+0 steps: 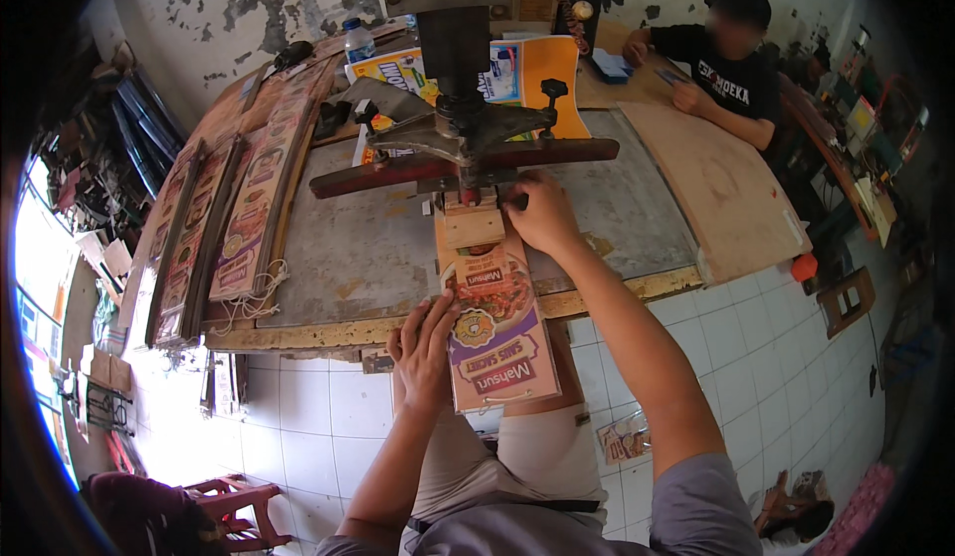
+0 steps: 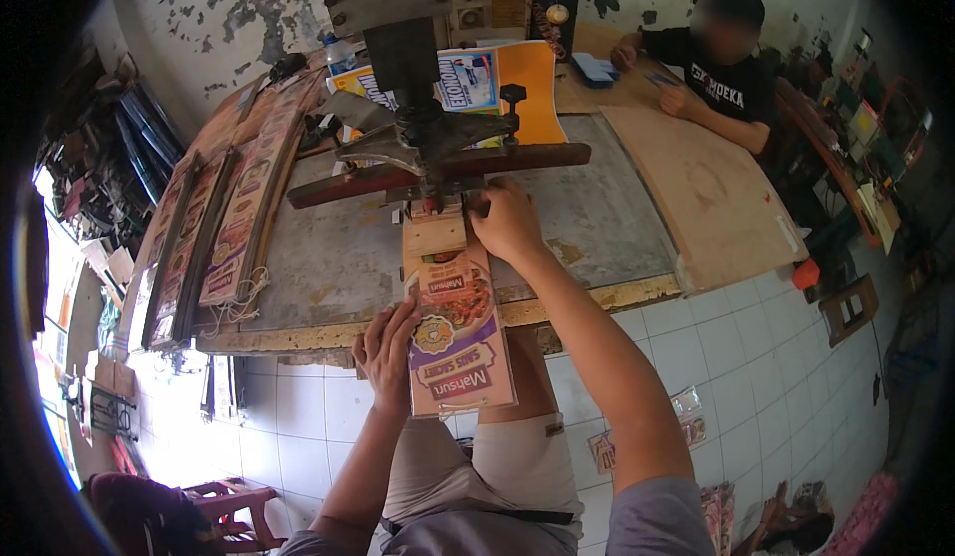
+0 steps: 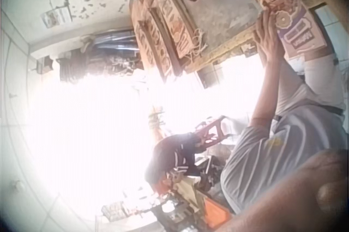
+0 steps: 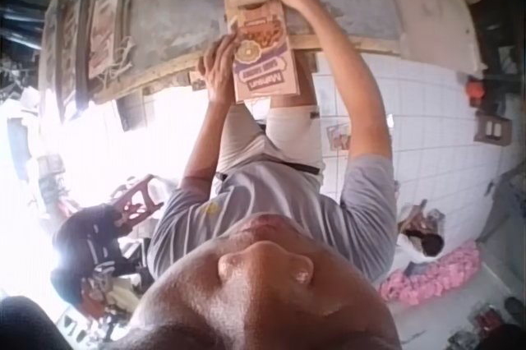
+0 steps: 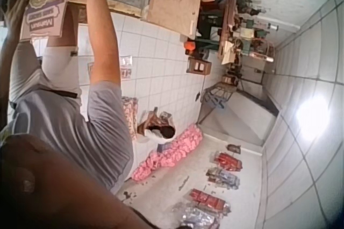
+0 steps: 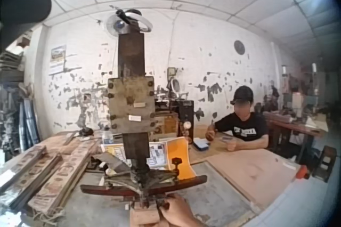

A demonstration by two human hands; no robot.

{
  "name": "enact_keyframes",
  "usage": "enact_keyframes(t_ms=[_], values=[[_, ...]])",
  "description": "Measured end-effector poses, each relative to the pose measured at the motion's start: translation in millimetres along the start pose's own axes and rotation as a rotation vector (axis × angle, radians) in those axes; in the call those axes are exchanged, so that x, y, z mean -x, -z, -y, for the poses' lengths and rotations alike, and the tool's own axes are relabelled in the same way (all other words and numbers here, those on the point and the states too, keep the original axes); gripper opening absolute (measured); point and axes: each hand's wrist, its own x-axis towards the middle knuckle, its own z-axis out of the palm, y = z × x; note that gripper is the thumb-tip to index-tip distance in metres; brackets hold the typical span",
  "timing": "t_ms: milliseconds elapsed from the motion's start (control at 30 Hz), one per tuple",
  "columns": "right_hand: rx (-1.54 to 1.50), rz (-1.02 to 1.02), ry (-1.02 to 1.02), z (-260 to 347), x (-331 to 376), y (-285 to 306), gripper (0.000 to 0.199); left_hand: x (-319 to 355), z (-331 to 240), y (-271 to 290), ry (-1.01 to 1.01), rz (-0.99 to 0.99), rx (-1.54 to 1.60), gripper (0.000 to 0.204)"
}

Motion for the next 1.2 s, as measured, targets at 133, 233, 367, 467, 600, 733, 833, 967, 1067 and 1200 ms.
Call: enact_keyframes(t_ms=[133,233,367,467,600,733,833,967,1067,1200], values=[[-0.019,-0.016,-0.010,3,3,-3,0.017,0,1,0,-0.001,-0.016,0.009,0.052],[0.025,-0.028,0.024,-3,2,-8,0.018,-1,-1,1,-0.001,-0.007,0.007,0.053],[0.031,-0.030,0.030,-3,1,-14,0.022,-1,-2,5,0.007,0.031,0.034,0.055],[0.098,-0.005,0.057,1,0,-17,0.026,1,3,3,-0.003,0.037,0.049,0.057],[0.092,-0.044,0.085,-5,2,-21,0.030,1,2,5,0.004,0.070,0.048,0.058],[0.062,-0.019,0.054,-7,1,-21,0.032,1,2,4,0.004,0.059,0.034,0.058],[0.074,-0.089,0.081,-6,2,-23,0.031,1,2,2,0.001,0.047,0.039,0.057],[0.068,-0.036,0.019,-5,1,-18,0.032,1,3,0,0.008,0.033,0.054,0.054],[0.006,-0.027,0.010,-8,3,-14,0.030,2,5,0,-0.007,0.028,0.021,0.054],[0.048,-0.087,0.105,-6,12,-12,0.029,2,5,-1,-0.001,0.028,0.024,0.056]])
